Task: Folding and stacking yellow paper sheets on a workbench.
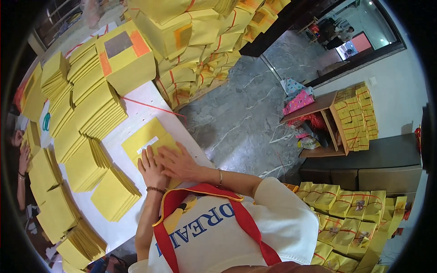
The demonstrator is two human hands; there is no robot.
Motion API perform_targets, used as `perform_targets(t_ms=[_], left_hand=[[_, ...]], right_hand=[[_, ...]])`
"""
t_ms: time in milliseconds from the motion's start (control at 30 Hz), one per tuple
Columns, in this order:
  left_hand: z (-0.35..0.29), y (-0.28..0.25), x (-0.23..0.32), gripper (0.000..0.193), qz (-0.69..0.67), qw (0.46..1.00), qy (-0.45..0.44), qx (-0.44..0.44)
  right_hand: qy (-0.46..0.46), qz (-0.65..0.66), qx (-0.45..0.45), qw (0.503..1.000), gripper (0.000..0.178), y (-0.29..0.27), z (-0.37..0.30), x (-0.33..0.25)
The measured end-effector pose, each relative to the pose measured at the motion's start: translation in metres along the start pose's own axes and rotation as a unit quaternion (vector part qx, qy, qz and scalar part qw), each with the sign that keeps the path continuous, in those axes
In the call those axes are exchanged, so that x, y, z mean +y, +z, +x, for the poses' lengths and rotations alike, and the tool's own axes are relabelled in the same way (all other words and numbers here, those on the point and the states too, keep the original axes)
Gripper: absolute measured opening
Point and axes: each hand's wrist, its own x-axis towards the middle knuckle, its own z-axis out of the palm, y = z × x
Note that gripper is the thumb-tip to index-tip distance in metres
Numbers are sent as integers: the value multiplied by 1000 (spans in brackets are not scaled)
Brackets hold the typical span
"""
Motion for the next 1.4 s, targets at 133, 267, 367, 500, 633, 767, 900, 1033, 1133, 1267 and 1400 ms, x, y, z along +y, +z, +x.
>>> perform_targets(t_ms=[133,267,367,500,633,767,900,1033,1133,1267,1400], left_hand=[[2,1,3,51,-67,997,-13,37],[11,-14,-4,48,-348,925,-155,-5],[-3,-6,-15,47,-350,927,-92,99],[-26,-24,-6,50,-196,970,21,140],[-41,-22,-3,55,-163,985,33,45],[-38,-15,-8,55,-96,987,104,73],[-30,-12,-5,51,-13,987,137,84],[-33,-2,5,42,91,985,120,89],[-22,-5,7,35,59,988,105,92],[2,-29,10,32,-18,996,79,49],[-7,-103,12,43,-11,988,25,154]], right_hand=[[-52,49,-43,997,57,13,-6,12],[-30,10,-61,998,59,20,-6,13],[-39,13,-55,998,59,15,-2,9],[-34,7,-60,998,59,17,-4,10],[-32,25,-58,997,60,19,-4,10],[-12,56,-59,997,60,23,-4,20],[69,344,-93,932,65,24,1,38],[112,459,-121,873,67,23,2,29],[133,534,-25,834,62,39,-7,45],[235,517,181,803,49,2,-2,72],[279,534,211,770,49,-19,-1,63]])
